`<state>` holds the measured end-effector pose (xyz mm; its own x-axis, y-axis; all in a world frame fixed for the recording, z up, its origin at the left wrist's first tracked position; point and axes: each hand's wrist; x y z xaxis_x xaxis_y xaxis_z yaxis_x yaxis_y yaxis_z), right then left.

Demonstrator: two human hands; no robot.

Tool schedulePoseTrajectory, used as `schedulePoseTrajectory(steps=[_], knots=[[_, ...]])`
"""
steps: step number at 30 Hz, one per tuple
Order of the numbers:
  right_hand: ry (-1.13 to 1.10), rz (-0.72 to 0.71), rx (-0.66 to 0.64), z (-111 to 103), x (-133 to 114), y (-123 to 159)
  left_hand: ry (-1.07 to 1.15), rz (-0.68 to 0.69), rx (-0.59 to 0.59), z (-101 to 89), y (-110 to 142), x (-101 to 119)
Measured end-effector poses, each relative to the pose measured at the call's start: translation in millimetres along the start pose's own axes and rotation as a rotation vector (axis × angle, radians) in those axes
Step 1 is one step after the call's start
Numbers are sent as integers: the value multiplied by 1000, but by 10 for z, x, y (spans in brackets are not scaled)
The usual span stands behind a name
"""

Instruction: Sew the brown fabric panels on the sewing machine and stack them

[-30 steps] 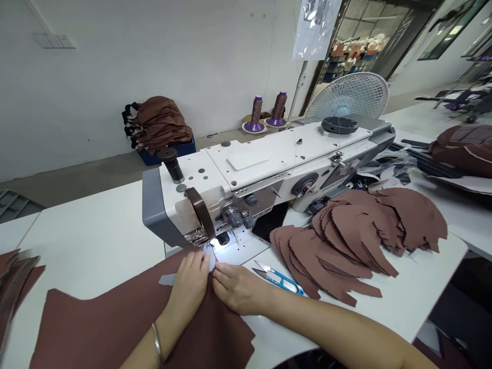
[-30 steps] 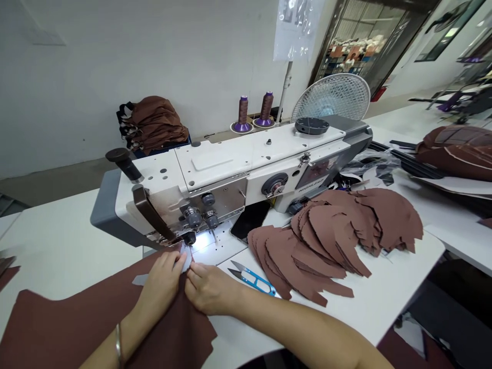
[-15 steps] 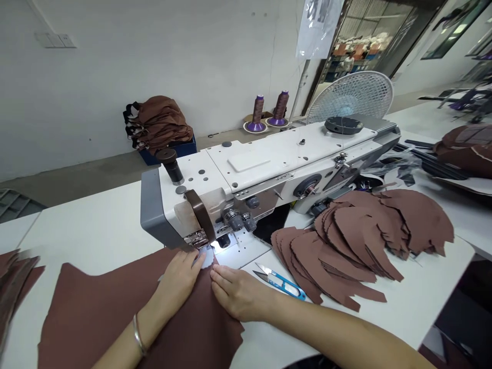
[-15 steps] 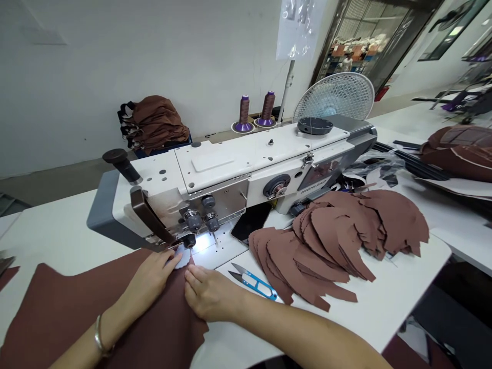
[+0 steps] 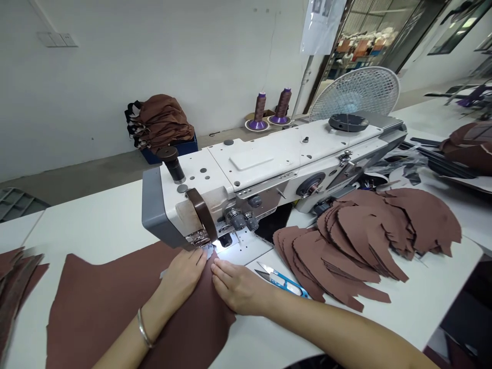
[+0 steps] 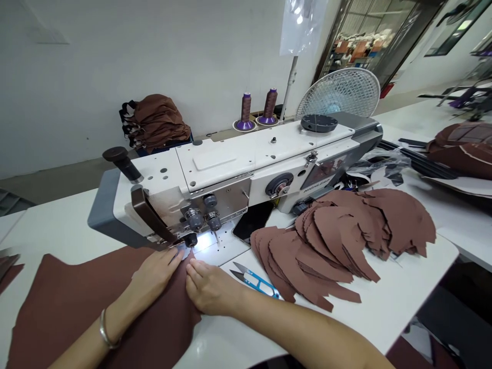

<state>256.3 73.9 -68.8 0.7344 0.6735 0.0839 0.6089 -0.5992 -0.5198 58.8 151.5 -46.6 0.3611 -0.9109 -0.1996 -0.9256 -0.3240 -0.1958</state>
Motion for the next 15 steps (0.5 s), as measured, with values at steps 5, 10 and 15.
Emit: schedulePoseTrajectory(steps=[5,10,15], knots=[[-11,13,-2,6,5,-15,-5,-38,-122,28,-68,70],[-3,22,7,19,5,-20,-5,-57,-74,18,-118,169],[28,29,33,14,-12,-46,14,-268,-111,-55,-230,390]])
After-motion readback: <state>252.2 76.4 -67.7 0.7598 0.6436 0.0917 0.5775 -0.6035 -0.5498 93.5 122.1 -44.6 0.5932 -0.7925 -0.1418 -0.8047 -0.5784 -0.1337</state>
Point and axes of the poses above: each hand's wrist, its own y-axis away from the middle knuckle, its own z-axis out of the palm, x = y × z, and after that the axes turned 9 degrees about z, right-handed
